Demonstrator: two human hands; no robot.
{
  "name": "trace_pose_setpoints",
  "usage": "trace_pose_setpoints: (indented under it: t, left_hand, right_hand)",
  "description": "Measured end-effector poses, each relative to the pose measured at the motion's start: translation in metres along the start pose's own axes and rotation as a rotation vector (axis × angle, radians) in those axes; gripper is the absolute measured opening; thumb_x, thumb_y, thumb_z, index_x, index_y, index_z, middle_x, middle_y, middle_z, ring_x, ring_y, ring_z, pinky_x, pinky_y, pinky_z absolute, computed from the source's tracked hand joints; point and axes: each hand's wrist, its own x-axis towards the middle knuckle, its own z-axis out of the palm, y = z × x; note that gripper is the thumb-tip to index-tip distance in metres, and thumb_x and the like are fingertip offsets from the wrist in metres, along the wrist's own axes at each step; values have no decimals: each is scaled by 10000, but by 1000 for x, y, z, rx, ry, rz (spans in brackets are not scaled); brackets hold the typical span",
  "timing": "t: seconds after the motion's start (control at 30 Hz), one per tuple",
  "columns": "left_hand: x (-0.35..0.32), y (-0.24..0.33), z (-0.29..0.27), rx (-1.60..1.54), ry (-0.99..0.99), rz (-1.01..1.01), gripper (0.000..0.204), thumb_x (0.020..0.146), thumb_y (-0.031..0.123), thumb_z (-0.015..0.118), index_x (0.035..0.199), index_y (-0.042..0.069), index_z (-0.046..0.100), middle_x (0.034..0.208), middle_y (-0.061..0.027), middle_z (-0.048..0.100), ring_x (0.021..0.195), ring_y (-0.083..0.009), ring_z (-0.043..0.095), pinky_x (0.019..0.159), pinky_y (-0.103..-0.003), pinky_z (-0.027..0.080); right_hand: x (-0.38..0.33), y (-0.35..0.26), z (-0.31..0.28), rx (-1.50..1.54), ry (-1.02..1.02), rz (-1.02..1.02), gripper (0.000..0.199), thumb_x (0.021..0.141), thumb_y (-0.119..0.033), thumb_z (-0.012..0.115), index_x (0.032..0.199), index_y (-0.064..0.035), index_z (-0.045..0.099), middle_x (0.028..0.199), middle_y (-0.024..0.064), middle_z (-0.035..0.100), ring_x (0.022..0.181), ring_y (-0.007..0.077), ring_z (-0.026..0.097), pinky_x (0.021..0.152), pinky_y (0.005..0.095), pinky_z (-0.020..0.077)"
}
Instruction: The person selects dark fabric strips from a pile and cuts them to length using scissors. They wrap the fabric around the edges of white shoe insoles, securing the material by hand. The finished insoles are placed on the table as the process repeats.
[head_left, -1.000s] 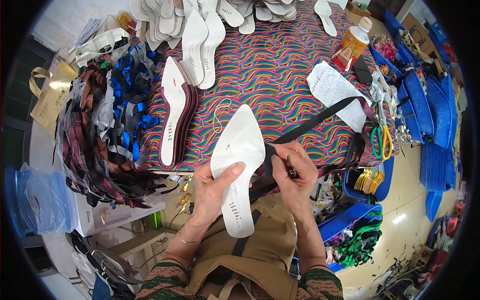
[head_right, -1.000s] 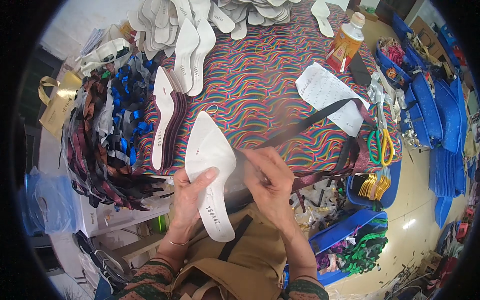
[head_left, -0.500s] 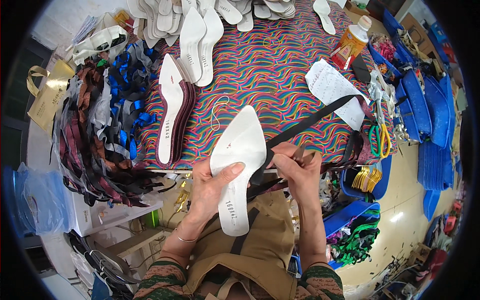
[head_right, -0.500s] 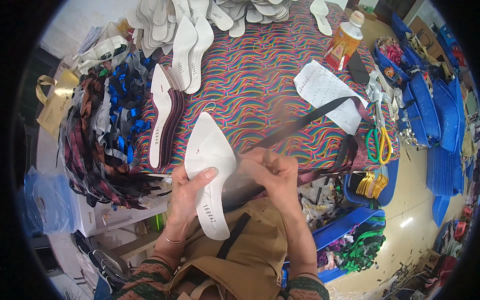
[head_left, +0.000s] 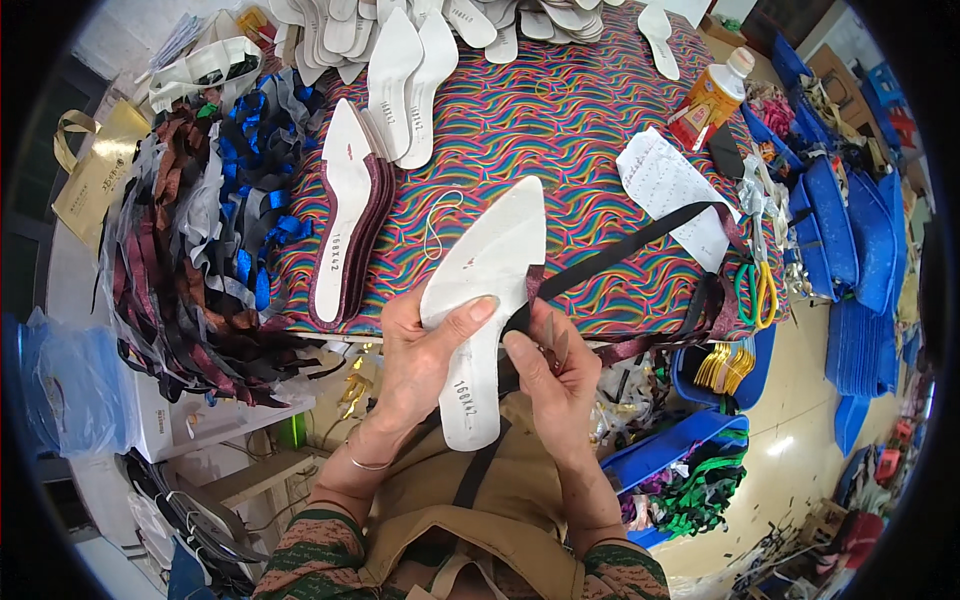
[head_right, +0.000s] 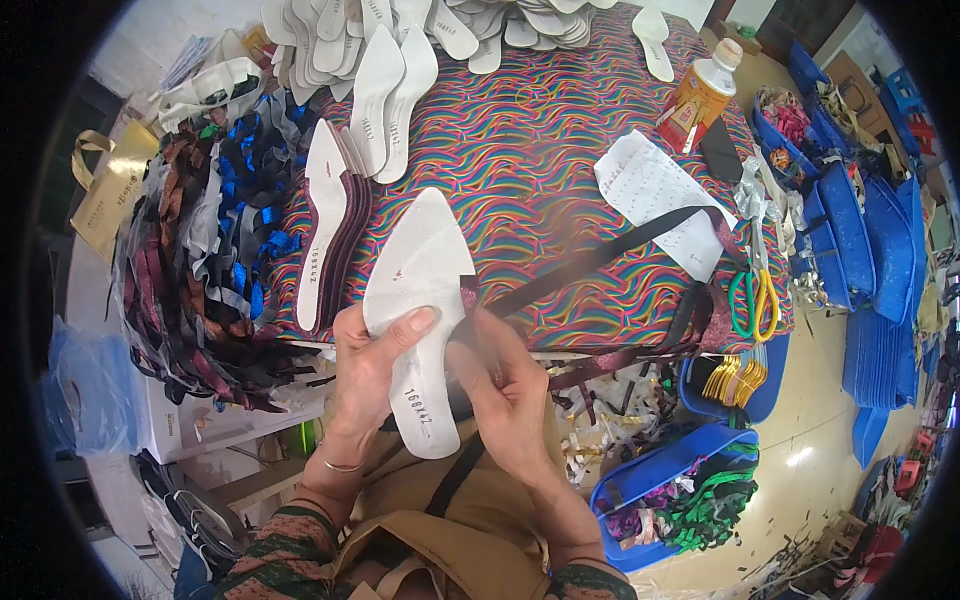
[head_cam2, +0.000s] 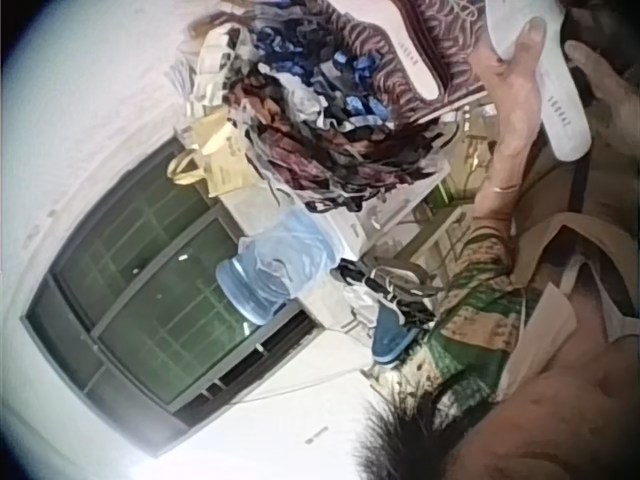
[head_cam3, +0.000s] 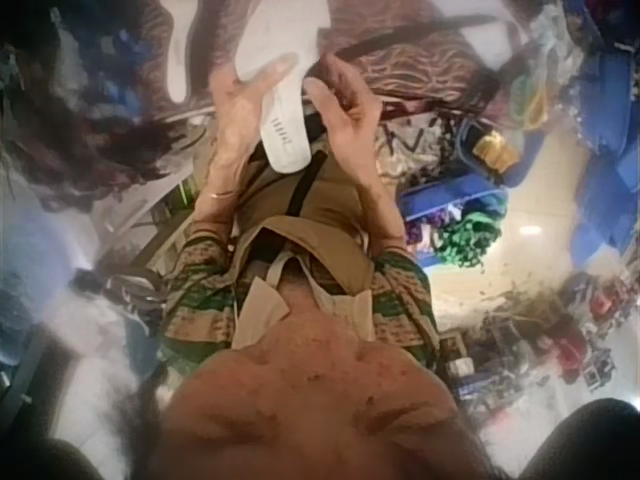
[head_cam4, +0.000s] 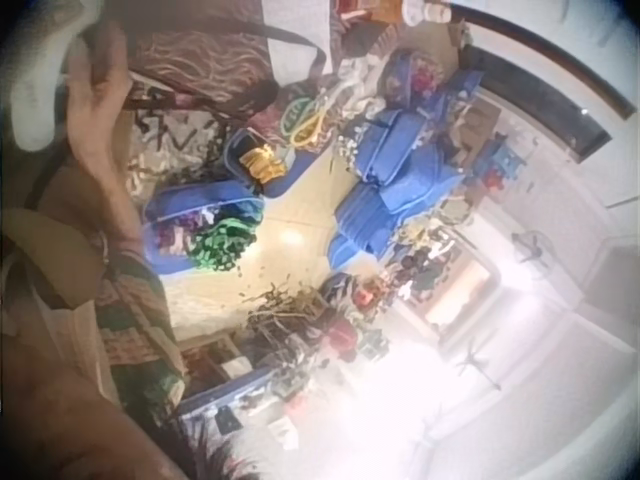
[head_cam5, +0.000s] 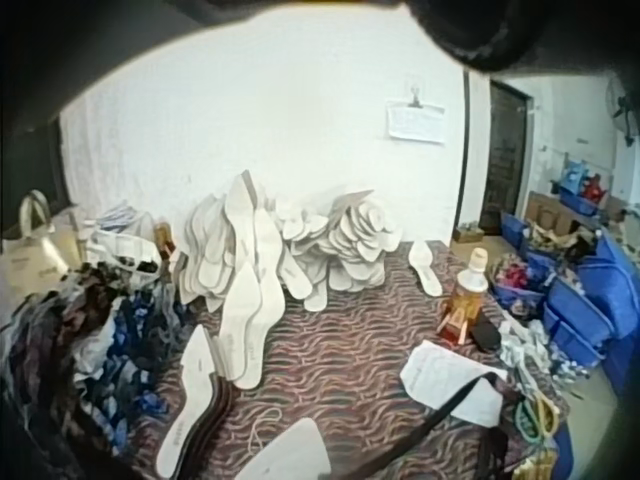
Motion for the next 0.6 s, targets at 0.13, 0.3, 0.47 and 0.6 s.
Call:
trace_pose_setpoints:
  t: [0.13,0.3,0.47,0.6]
  left_hand:
    - [-4,8,-4,-62,-87,-78,224,888,85,667,1072,-43,660,881,-70,697,730,-91,626,638,-237,494]
    - [-4,-7,0,-139,-105,-104,271,876,78,655,1102,-69,636,972,-137,691,829,-197,676,720,-299,545]
    - [-2,-13,-3,-72,-151,-91,301,876,60,630,1139,-85,608,1034,-185,679,884,-266,696,776,-359,574]
    - [4,-13,0,-58,-176,-80,315,896,74,612,1165,-87,584,1045,-190,674,898,-259,691,788,-358,567]
  right_hand:
    - [-6,10,-2,-90,-34,6,198,916,-23,579,1094,62,595,882,47,626,790,76,539,699,231,452]
    - [-13,37,-5,-241,-51,-217,133,943,-63,589,1027,30,631,740,-60,549,604,9,384,517,187,293]
    - [-14,13,-13,-375,-116,-154,100,932,-56,597,946,39,626,671,-52,482,601,21,355,517,199,287]
    - [-10,4,-19,-354,-155,-158,139,885,-2,575,1010,44,616,715,99,596,653,101,541,605,254,445]
